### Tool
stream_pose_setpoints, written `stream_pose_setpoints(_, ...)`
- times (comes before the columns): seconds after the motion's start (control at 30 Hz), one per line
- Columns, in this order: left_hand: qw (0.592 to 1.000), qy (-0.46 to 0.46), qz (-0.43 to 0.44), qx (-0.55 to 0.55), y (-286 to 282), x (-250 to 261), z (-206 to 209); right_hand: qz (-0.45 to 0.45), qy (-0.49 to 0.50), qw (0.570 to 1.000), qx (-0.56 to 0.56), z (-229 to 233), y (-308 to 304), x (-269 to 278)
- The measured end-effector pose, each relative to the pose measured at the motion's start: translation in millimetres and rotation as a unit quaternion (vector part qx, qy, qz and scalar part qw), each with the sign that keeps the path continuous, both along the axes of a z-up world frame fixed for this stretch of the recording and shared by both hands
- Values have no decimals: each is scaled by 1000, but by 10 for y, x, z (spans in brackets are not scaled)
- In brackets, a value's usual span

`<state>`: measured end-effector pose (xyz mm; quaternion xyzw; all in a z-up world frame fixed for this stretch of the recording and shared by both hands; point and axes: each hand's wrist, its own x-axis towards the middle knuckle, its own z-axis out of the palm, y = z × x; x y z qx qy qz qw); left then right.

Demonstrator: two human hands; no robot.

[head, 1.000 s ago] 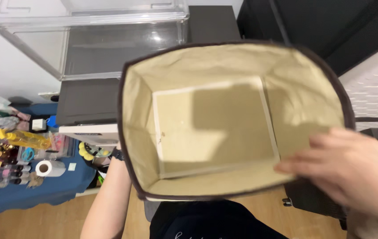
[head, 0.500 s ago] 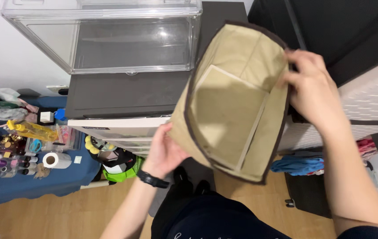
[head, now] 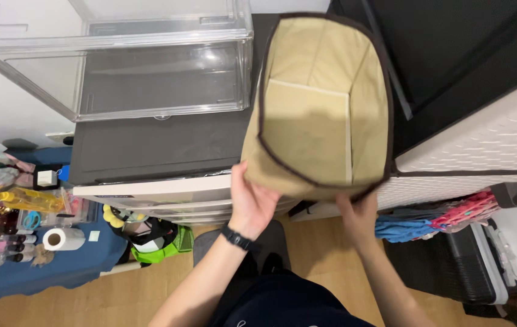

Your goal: The person wipes a dark shelf surface with a small white wipe, then places a clear plastic storage box and a beige fabric storage bin onto the shelf. They adjust the bin's position and handle a roll of paper towels and a white bottle on a nearby table.

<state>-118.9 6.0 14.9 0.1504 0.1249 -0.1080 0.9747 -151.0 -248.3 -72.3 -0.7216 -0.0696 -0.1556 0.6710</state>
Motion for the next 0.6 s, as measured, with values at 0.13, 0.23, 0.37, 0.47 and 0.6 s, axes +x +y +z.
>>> stream_pose_setpoints(0.13, 993, -24, 30, 115, -110, 481, -48, -34, -28, 999, 5, 325, 69, 614)
stream_pose_setpoints(0.23, 949, -36, 39, 310, -35, 828, -91, -20, -13, 996, 81, 564, 167, 972)
stream_pose_setpoints(0.37, 429, -308, 178, 831, 183, 989, -109, 25, -10, 989, 144, 705, 235, 1351)
stream_pose_setpoints(0.47, 570, -238, 102, 779, 160, 1071, -65, 0, -14, 999, 48, 689, 228, 1613)
stream_pose_setpoints(0.6, 508, -219, 139, 822, 77, 1284, 33, -16, 46, 998, 37, 659, 161, 1962)
